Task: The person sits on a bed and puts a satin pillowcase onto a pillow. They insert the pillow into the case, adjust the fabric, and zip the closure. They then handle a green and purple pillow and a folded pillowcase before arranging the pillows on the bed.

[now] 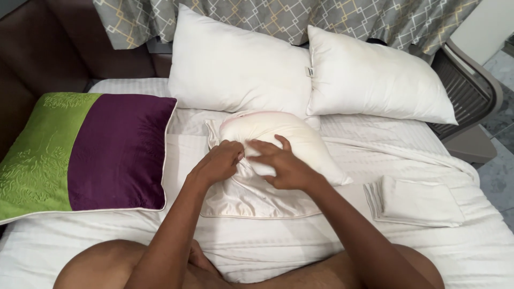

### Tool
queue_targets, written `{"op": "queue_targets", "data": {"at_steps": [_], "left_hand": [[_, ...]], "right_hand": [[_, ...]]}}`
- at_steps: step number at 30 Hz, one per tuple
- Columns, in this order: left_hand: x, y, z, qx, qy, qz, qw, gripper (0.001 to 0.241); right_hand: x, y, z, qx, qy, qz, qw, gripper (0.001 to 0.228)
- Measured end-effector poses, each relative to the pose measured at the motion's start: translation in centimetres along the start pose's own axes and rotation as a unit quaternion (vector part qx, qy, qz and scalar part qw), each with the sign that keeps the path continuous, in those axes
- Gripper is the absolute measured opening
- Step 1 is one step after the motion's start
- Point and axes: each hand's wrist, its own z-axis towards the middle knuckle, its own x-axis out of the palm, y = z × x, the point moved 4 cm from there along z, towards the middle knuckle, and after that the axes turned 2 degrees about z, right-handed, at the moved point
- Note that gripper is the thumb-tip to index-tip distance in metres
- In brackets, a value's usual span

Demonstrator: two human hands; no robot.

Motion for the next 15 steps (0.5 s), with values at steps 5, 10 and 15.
{"op": "queue_targets", "data": {"at_steps": [5,10,15], "left_hand": [[-0.1,0.6,-0.3,0.008,0.018,0.028,0.999,0.01],[-1.4,-3.7,-0.5,0.001,0.045,0.121,0.992,0.025],[2.2,-4.6,-0.3,-0.044,0.15,0.228,0.961,0.04]], "right_hand": [[-5.5,-2.3,-3.3,0.211,-0.064,-0.028,0.975,0.103],[-3.2,-7.2,-7.7,0.482,0.027,0.164,0.86,0.127],[-1.2,-7.1,-8.0,0.483,-0.119,0.098,0.862,0.129]]}}
